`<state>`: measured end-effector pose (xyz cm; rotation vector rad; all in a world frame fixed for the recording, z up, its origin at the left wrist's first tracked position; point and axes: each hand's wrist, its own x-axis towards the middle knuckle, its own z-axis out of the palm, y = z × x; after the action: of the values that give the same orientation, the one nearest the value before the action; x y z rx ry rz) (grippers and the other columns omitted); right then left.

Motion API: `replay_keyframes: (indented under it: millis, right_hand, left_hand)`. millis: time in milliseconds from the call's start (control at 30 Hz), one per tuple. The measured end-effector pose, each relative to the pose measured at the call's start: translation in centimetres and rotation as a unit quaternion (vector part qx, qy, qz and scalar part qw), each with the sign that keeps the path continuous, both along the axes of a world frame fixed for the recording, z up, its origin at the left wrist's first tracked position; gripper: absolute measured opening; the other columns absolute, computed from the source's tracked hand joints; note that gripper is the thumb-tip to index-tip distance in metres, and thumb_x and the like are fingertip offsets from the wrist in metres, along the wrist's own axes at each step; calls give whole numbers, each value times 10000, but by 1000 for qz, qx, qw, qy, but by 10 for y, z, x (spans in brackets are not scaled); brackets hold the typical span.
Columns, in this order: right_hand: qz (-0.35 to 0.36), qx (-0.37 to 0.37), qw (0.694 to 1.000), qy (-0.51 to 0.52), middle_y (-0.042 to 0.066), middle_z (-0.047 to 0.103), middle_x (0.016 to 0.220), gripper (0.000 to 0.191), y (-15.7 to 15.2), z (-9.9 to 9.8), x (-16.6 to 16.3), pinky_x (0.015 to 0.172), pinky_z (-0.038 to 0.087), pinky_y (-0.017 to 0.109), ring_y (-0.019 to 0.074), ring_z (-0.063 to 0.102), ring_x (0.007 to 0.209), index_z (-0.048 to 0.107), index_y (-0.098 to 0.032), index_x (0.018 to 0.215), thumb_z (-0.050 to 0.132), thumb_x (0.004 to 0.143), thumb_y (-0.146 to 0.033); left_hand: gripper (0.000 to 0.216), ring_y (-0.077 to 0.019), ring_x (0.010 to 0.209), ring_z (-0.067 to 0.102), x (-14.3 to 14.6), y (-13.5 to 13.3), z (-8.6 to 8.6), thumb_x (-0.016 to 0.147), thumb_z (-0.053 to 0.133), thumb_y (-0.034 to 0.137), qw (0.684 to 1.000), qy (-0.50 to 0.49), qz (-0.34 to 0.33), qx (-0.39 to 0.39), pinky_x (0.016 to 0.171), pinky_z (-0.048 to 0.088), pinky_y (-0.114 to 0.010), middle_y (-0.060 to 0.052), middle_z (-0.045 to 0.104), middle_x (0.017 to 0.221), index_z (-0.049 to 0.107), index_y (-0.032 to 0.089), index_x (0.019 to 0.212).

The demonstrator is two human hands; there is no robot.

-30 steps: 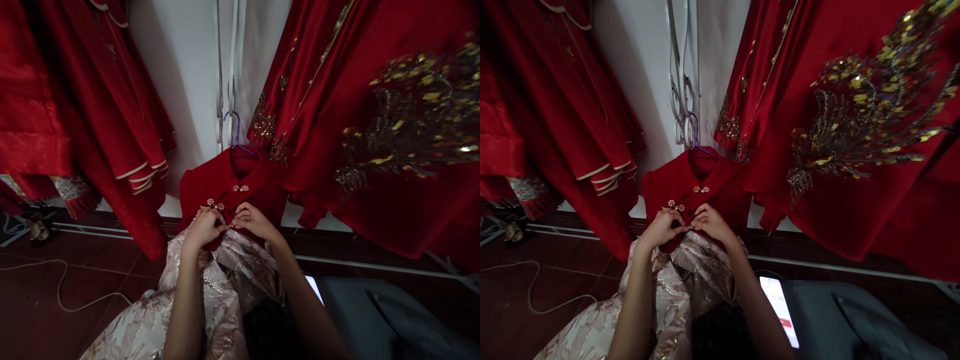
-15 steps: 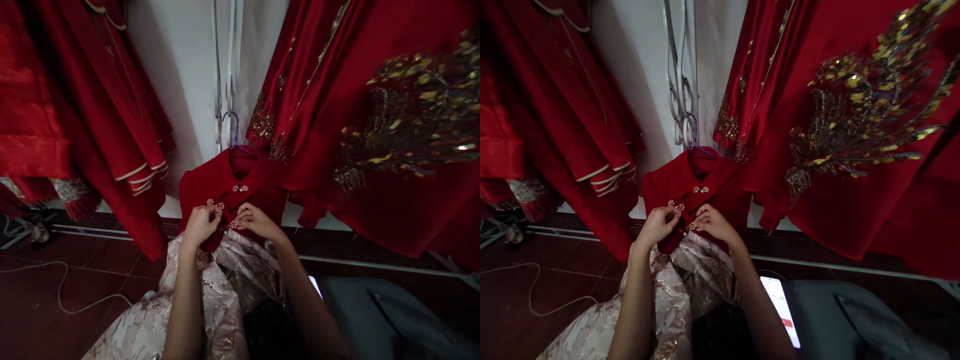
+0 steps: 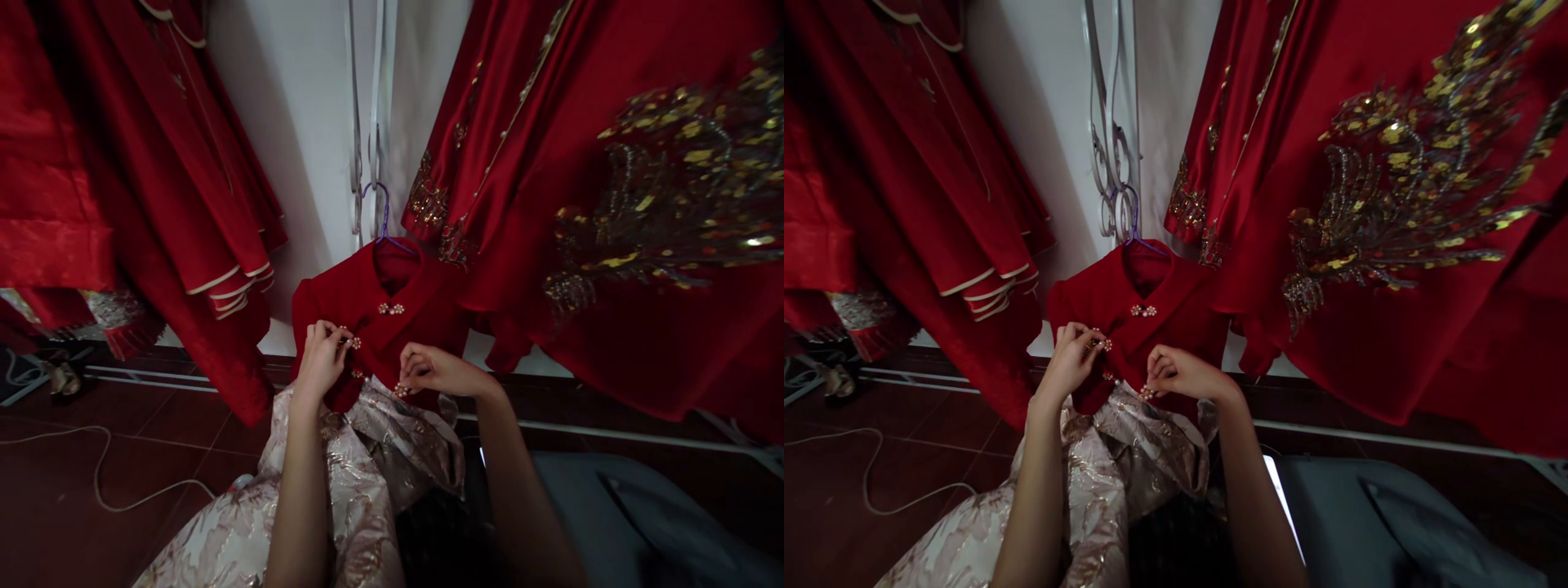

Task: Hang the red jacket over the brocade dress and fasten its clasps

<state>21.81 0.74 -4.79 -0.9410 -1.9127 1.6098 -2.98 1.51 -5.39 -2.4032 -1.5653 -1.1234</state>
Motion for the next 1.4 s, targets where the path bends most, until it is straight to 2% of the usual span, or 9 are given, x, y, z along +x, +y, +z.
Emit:
replay_keyframes:
  millis: [267,500,733,1133,1400]
  right_hand:
    - [-1,1,1000,3,2,596,803,307,-1,1,-5,701,538,336,129,605,742,433,-191,848,687,684,-244]
    - [-4,6,1000,9,5,594,805,307,-2,2,-7,698,538,338,128,599,742,439,-190,852,688,683,-251]
    - [-6,5,1000,10,9,599,813,345,-1,2,-5,704,540,349,133,602,750,440,-186,863,706,672,-295]
    - [1,-6,1000,5,10,598,825,351,1,0,-6,724,545,366,138,608,773,441,-187,872,704,678,-317]
    - [-7,-14,1000,-1,8,597,820,380,1,0,-7,724,551,371,141,608,779,437,-188,863,714,666,-358]
  left_hand:
    - [155,-181,910,525,1,4,1,867,491,249,997,-59,-50,5,841,441,-323,-47,595,943,623,215,939]
    - [155,-167,854,570,0,5,-1,852,524,269,994,-90,-53,29,797,463,-308,-32,645,893,658,225,917]
    - [125,-168,881,565,3,5,-1,837,549,252,992,-96,-60,58,804,468,-312,-34,650,899,654,215,894]
    - [91,-176,876,534,6,4,3,857,514,259,995,-79,-53,34,807,442,-322,-39,622,885,587,204,853]
    - [93,-168,840,543,9,7,-2,865,498,266,994,-94,-45,13,789,444,-314,-32,616,860,558,204,829]
